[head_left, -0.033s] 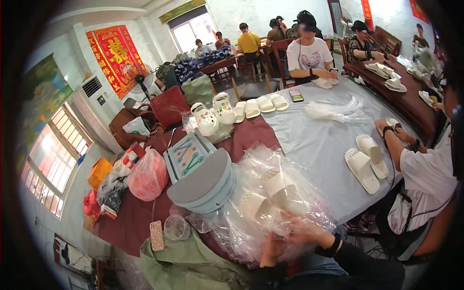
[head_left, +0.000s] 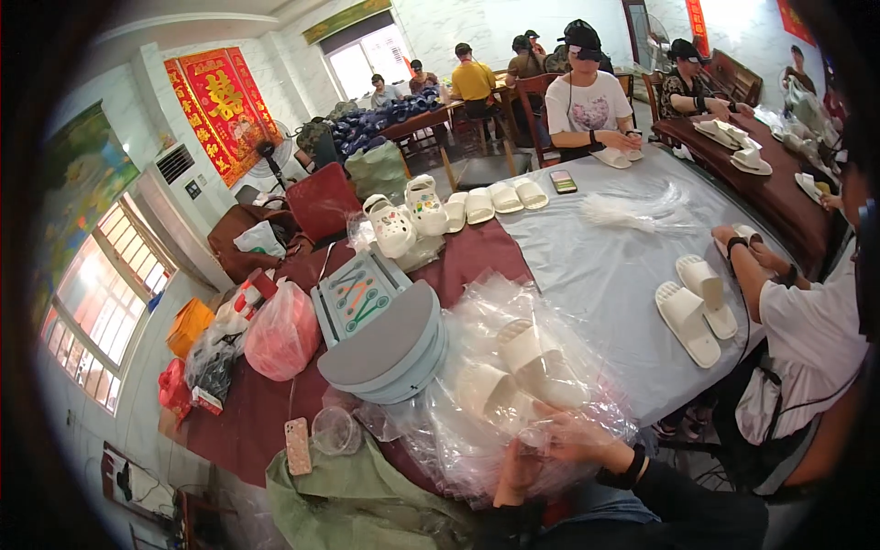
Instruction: Packing finished white slippers into plastic bags.
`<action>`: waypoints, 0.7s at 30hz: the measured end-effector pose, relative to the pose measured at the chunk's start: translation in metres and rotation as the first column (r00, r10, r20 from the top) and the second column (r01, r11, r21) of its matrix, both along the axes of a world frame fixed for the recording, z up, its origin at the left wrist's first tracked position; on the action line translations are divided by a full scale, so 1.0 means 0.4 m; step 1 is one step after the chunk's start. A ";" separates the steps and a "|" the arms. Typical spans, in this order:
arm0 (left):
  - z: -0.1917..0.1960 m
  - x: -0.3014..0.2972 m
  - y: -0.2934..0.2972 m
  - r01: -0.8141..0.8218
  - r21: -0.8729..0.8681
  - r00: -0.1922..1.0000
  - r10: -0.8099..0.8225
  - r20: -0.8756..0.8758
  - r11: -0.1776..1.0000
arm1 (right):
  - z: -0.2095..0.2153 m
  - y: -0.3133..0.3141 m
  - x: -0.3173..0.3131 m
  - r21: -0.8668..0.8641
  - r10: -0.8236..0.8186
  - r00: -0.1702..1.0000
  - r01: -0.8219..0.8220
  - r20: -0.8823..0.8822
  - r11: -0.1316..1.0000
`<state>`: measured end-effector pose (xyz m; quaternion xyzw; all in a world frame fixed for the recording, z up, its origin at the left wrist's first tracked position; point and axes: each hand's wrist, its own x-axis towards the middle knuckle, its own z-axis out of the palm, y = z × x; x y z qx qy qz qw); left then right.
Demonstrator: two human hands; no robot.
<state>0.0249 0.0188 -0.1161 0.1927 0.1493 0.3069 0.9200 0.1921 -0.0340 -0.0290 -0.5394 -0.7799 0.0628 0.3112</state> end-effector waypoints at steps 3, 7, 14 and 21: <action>0.005 0.010 0.004 0.011 0.085 1.000 -0.008 -0.027 0.996 | 0.005 -0.001 -0.056 0.002 -0.112 0.985 0.113 -0.133 0.994; 0.021 0.020 0.001 0.019 0.130 0.994 -0.005 -0.108 0.991 | -0.008 -0.007 -0.125 0.098 -0.432 0.887 0.451 -0.165 0.887; 0.027 0.026 -0.002 -0.058 0.111 0.991 0.071 -0.112 0.992 | 0.012 -0.002 -0.121 0.074 -0.356 0.926 0.367 -0.128 0.927; 0.020 0.022 0.009 0.034 0.137 0.980 -0.006 -0.198 0.990 | -0.002 0.016 -0.048 -0.094 -0.152 0.956 0.132 -0.251 0.987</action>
